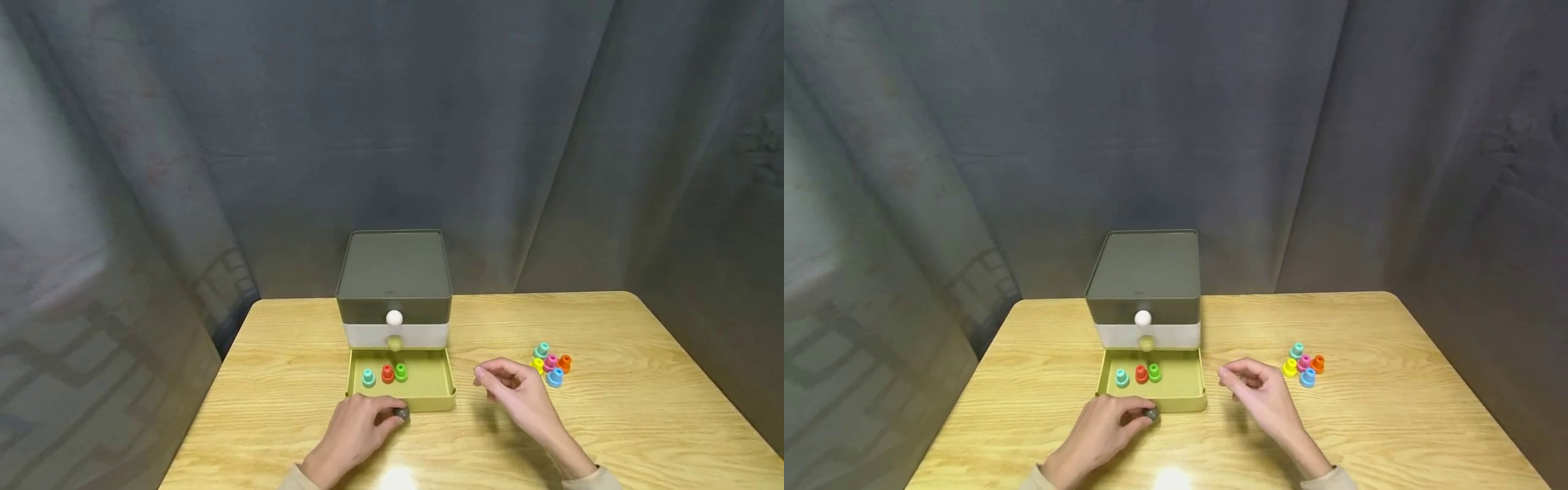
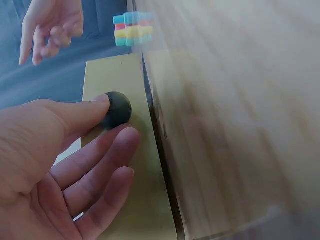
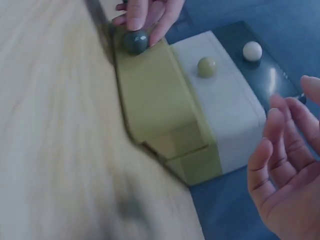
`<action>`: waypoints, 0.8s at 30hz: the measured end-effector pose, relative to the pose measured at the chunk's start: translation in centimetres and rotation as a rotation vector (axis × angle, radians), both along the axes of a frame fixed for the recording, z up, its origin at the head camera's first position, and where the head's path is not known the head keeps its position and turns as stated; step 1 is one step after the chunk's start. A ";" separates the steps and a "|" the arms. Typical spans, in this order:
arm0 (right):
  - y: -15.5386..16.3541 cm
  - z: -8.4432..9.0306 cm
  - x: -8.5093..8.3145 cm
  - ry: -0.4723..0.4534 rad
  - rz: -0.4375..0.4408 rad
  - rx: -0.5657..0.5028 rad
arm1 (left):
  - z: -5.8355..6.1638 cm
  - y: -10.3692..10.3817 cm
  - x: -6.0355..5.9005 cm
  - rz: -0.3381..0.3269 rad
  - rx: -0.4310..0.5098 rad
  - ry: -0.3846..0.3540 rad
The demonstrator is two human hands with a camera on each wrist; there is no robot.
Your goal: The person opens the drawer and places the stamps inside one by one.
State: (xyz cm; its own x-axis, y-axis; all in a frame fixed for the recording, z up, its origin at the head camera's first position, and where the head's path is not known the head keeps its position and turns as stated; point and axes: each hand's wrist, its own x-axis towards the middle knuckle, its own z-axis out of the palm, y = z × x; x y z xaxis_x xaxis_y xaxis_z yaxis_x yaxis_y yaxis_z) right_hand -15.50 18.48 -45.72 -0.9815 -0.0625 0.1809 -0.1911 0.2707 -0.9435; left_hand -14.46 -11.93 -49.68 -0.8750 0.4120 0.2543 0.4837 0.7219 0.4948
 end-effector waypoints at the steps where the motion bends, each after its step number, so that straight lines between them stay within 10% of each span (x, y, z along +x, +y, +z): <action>1: 0.2 -0.2 0.3 0.008 -0.014 0.000 | 0.1 -0.1 -0.1 0.002 0.001 -0.004; 10: 2.0 -1.4 2.3 0.102 -0.044 -0.001 | 0.1 -0.3 -1.6 0.041 0.012 0.033; 24: 3.0 -3.2 4.2 -0.103 -0.023 0.029 | -0.4 0.3 -3.4 0.101 0.026 0.050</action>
